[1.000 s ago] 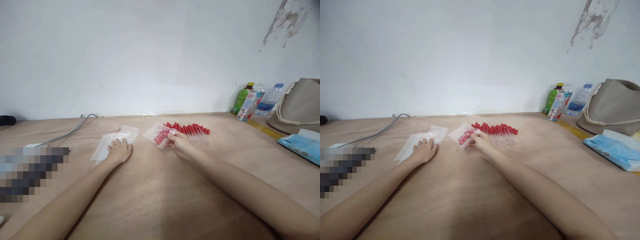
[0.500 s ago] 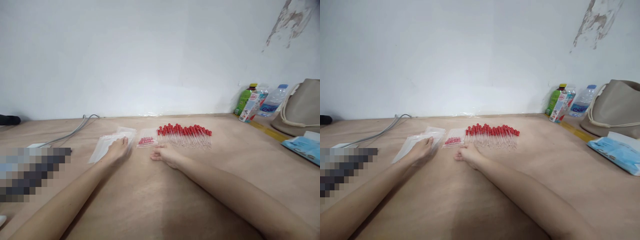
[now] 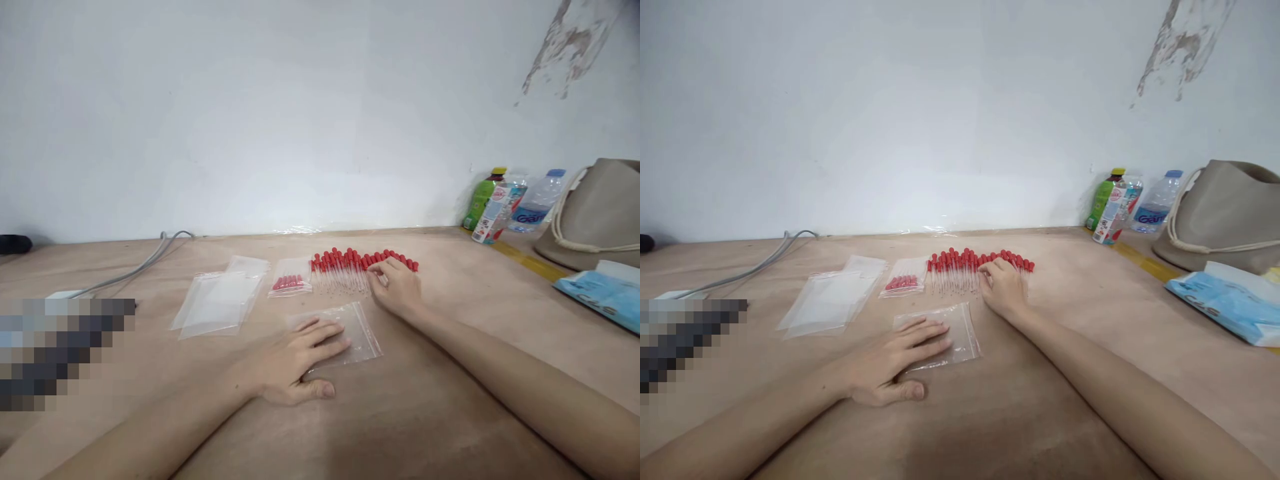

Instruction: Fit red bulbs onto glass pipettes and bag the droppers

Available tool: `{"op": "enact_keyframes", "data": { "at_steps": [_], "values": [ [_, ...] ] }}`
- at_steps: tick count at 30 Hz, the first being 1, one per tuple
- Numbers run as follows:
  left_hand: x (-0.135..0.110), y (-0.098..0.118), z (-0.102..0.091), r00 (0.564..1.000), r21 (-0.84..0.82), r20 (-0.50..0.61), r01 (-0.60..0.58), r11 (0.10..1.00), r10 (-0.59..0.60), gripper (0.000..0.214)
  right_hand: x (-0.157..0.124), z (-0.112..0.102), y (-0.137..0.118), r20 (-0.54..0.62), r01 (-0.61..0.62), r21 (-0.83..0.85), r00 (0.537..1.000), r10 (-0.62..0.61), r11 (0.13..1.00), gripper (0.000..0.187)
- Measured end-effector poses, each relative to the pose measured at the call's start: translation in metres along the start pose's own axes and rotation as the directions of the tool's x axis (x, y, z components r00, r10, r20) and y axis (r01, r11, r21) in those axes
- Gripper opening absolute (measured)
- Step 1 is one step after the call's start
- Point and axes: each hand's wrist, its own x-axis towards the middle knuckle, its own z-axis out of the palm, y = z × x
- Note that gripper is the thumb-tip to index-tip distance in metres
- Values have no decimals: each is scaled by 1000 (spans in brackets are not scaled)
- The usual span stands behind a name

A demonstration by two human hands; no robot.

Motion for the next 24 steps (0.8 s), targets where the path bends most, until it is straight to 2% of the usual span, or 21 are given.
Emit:
{"op": "enact_keyframes", "data": {
  "at_steps": [2, 4, 6, 8, 12, 16, 20, 24],
  "values": [
    [-1, -3, 5, 997, -20, -60, 40, 999, -41, 58, 17, 8, 2, 6, -92, -60, 996, 93, 994, 26],
    [-1, -7, 9, 979, -38, -170, 110, 993, -115, 45, 35, 17, 1, 62, -161, -121, 984, 170, 979, 30],
    [-2, -10, 13, 944, -64, -270, 178, 982, -189, 36, 50, 27, -3, 108, -163, -155, 978, 181, 974, 32],
    [-2, -12, 16, 917, -91, -315, 226, 970, -244, 33, 63, 37, -7, 124, -157, -170, 976, 179, 973, 31],
    [-1, -16, 17, 916, -114, -282, 263, 958, -285, 34, 78, 54, -9, 151, -177, -186, 967, 206, 967, 31],
    [-2, -19, 15, 923, -129, -258, 261, 957, -286, 37, 84, 62, -5, 203, -194, -167, 953, 226, 967, 30],
    [-3, -20, 13, 928, -137, -239, 257, 957, -284, 37, 90, 62, -5, 205, -240, -101, 945, 256, 966, 24],
    [-5, -21, 11, 940, -141, -223, 232, 963, -259, 40, 96, 51, -5, 167, -277, 54, 950, 265, 959, 21]
  ]
}}
